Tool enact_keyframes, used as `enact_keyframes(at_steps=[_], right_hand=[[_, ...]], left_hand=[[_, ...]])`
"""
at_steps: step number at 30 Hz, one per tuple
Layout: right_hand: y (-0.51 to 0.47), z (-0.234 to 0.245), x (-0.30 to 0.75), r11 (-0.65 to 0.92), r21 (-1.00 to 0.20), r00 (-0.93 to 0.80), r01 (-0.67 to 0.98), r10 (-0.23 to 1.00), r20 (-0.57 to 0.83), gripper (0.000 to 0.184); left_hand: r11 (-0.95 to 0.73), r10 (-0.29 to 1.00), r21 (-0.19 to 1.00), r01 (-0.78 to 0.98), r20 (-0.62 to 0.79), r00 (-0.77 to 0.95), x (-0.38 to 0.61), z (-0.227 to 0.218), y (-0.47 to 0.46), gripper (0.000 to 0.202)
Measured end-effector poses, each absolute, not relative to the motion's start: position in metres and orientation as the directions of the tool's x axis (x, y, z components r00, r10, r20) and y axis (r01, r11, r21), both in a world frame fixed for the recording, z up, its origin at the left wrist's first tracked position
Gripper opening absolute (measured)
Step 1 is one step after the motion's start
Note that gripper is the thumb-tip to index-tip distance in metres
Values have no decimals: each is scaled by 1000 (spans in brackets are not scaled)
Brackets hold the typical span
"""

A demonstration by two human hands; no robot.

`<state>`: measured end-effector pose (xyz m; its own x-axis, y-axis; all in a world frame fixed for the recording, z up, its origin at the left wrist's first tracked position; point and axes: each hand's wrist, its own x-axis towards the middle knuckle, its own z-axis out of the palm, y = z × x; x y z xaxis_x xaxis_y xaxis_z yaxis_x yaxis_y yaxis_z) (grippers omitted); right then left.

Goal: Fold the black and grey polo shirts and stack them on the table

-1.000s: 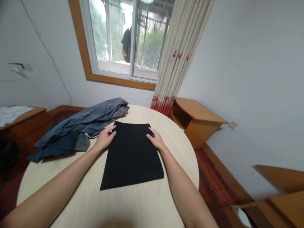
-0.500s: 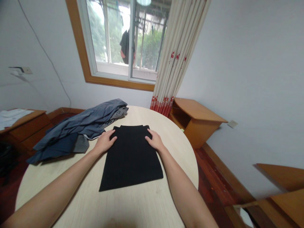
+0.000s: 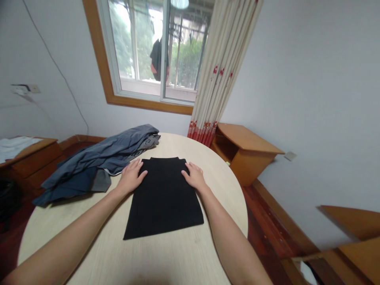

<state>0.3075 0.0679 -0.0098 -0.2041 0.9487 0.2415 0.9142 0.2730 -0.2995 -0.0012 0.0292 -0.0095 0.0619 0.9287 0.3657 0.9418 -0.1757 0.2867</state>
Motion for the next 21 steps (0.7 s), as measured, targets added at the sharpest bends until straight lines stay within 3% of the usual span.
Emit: enact_keyframes(at_steps=[3, 8, 12, 16, 21], right_hand=[[39, 11, 290, 365, -261, -301, 894, 919, 254, 58], [-7, 13, 248, 550, -304, -535, 778, 833, 139, 59], [-12, -1, 234, 502, -276, -504, 820, 861, 69, 60], [2, -8, 242, 439, -286, -431, 852, 897, 94, 67], [26, -19, 267, 271, -329, -255, 905, 963, 91, 76]], left_hand=[[-345, 895, 226, 911, 373, 246, 18, 2, 6, 53], [-534, 842, 221, 816, 232, 488, 53, -3, -33, 60], [-454, 890, 215, 865, 158, 428, 57, -12, -36, 64], [-346, 937, 226, 911, 133, 323, 42, -15, -22, 70], [-237, 971, 264, 935, 91, 221, 19, -16, -8, 73]])
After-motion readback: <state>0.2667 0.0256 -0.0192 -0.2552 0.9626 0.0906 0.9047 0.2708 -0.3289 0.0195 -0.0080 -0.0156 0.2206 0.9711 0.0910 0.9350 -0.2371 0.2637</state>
